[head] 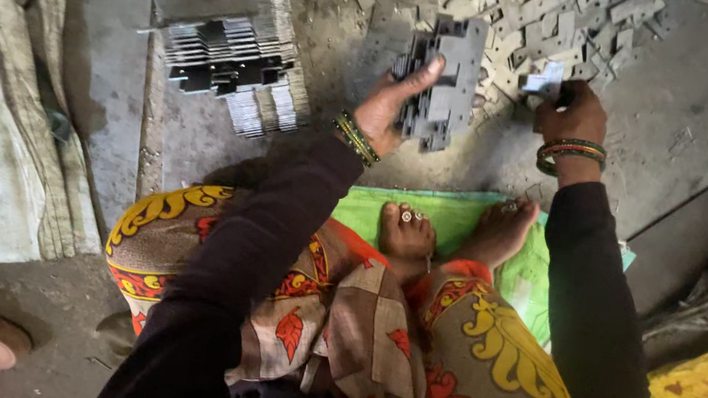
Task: The person sits on the floor and repeatedly picks up small metal brackets from a large pile, aligns them, and stacks them into neat piles. The person handles the parts by hand, organizing them into multiple stacks on the floor.
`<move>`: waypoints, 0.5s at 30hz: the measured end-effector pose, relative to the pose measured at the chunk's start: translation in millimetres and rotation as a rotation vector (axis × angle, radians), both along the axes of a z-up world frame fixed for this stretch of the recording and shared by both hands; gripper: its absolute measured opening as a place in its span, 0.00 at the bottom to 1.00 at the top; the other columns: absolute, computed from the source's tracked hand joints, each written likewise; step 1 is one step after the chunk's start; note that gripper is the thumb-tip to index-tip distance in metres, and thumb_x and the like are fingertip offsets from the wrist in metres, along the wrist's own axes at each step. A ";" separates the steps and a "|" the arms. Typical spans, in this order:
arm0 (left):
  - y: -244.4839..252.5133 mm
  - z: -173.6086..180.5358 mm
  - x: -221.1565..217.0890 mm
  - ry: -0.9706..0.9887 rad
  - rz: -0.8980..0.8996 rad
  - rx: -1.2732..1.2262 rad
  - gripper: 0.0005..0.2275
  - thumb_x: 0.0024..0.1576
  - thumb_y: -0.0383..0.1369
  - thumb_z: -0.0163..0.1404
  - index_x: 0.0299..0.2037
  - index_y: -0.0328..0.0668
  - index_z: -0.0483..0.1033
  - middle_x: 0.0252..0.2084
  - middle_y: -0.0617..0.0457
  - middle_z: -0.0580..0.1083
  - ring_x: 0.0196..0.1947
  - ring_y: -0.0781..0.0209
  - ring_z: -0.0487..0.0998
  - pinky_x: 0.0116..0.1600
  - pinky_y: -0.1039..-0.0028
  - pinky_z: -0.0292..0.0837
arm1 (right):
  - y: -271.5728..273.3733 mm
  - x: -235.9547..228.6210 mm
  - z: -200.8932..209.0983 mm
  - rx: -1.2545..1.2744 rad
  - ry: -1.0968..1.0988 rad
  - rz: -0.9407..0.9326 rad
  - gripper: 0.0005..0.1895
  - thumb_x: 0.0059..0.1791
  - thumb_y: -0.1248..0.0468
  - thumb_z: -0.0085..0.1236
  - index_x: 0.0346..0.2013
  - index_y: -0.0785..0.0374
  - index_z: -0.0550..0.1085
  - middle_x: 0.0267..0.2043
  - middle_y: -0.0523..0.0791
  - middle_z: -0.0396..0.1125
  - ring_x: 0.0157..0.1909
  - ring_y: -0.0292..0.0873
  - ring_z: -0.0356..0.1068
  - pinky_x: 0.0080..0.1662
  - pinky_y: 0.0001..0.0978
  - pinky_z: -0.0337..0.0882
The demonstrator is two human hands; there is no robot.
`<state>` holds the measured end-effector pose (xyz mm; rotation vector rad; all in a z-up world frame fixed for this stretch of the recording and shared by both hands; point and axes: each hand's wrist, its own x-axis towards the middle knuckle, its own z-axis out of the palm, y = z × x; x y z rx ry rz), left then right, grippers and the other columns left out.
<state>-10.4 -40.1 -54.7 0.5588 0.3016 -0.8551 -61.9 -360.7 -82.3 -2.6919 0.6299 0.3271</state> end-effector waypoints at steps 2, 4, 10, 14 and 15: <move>0.1 -2.3 2.6 -0.049 0.038 -0.093 0.31 0.55 0.46 0.63 0.61 0.31 0.70 0.52 0.42 0.77 0.51 0.48 0.82 0.57 0.55 0.79 | 20.4 3.3 31.3 0.126 -0.151 0.014 0.17 0.51 0.65 0.65 0.54 0.61 0.73 0.49 0.52 0.73 0.48 0.52 0.75 0.50 0.46 0.76; -4.8 -7.8 -3.7 -0.037 0.035 -0.182 0.30 0.57 0.47 0.61 0.63 0.34 0.69 0.54 0.43 0.77 0.52 0.49 0.81 0.58 0.56 0.78 | 48.9 -8.3 64.8 0.201 -0.337 0.110 0.17 0.52 0.71 0.64 0.54 0.62 0.72 0.50 0.51 0.70 0.48 0.49 0.76 0.50 0.42 0.77; 1.7 -23.4 -5.1 0.092 0.045 -0.206 0.30 0.59 0.49 0.57 0.66 0.36 0.67 0.59 0.47 0.76 0.56 0.53 0.79 0.61 0.56 0.76 | 55.0 13.2 52.8 -0.316 -0.299 0.242 0.36 0.47 0.61 0.68 0.66 0.67 0.62 0.59 0.55 0.65 0.56 0.55 0.71 0.55 0.43 0.75; 8.5 -11.3 4.5 0.062 0.021 -0.309 0.32 0.61 0.52 0.53 0.69 0.37 0.63 0.61 0.45 0.74 0.60 0.48 0.76 0.63 0.54 0.75 | -18.2 27.8 -23.3 -0.563 0.059 -0.174 0.40 0.50 0.56 0.63 0.70 0.71 0.58 0.50 0.59 0.67 0.47 0.59 0.71 0.44 0.48 0.74; 8.9 -6.1 7.7 0.056 0.006 -0.380 0.33 0.61 0.53 0.52 0.70 0.37 0.62 0.61 0.44 0.74 0.61 0.46 0.76 0.64 0.53 0.75 | -35.1 26.2 -39.2 -0.591 -0.024 -0.201 0.35 0.50 0.60 0.61 0.68 0.72 0.60 0.48 0.58 0.69 0.45 0.59 0.72 0.41 0.48 0.75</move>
